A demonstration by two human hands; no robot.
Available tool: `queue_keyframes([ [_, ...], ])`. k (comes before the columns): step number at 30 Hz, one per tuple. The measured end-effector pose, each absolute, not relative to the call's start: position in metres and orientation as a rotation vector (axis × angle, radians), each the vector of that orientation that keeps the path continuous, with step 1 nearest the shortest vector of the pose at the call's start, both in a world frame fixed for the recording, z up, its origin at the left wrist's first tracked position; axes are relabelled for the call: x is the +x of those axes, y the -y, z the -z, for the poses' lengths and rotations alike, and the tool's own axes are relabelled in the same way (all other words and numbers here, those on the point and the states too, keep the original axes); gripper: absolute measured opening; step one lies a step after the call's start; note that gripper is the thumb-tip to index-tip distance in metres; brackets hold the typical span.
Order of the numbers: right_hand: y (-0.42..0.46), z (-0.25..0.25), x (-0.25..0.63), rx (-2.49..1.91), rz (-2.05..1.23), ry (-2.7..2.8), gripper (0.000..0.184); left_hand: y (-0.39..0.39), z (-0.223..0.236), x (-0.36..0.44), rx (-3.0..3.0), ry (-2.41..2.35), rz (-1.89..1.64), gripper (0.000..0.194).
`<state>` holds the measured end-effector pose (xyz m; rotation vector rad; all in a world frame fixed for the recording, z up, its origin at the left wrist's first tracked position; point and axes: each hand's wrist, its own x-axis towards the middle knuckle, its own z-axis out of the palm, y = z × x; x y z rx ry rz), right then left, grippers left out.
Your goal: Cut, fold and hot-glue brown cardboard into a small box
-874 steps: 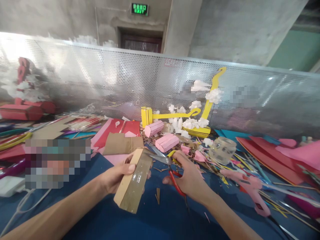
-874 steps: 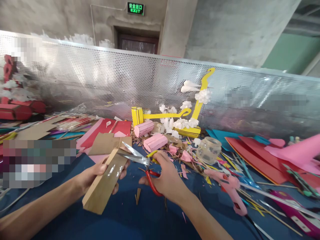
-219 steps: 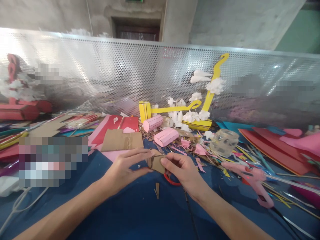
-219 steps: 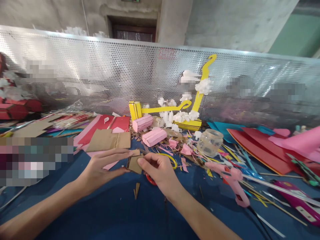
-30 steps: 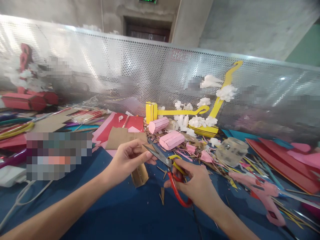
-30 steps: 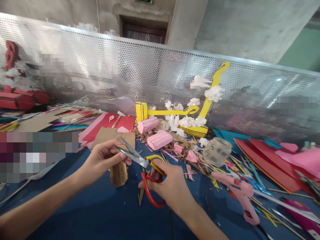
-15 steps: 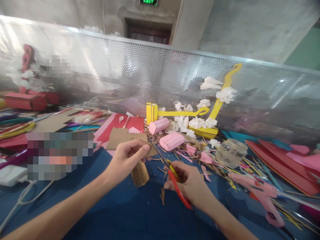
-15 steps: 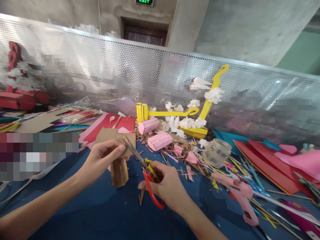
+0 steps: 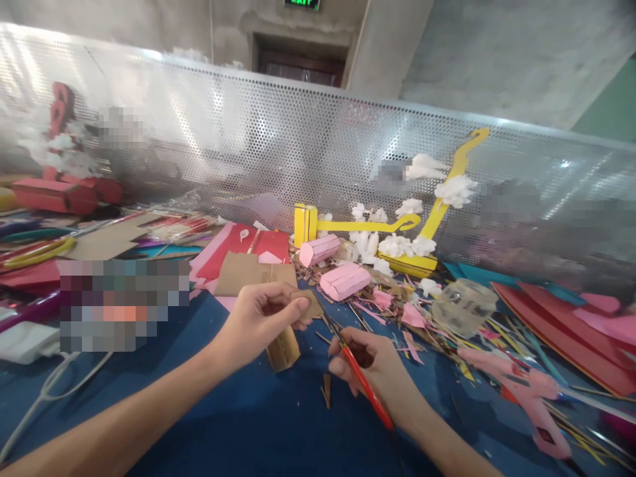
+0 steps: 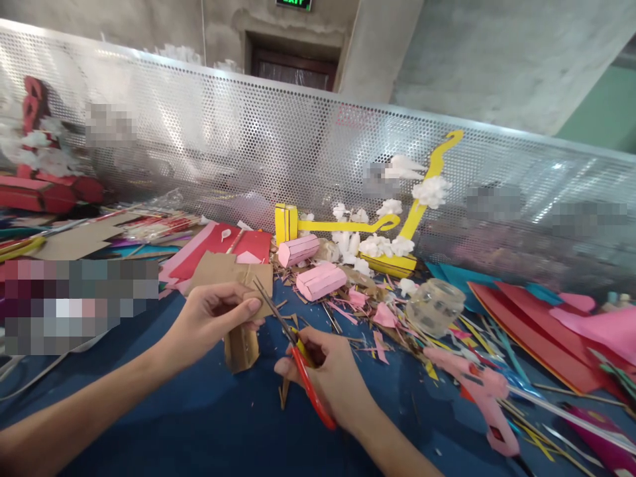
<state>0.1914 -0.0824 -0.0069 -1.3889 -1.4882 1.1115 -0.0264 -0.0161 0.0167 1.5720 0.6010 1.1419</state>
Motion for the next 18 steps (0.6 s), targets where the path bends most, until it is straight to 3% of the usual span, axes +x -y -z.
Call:
queue_keyframes([
  [18,0.0804,0.0039,0.1871,-1.351,-1.227,1.297,0.052,0.0148,-0.0126,-0.0255,1.465,-0.598,-1.134,0.025],
])
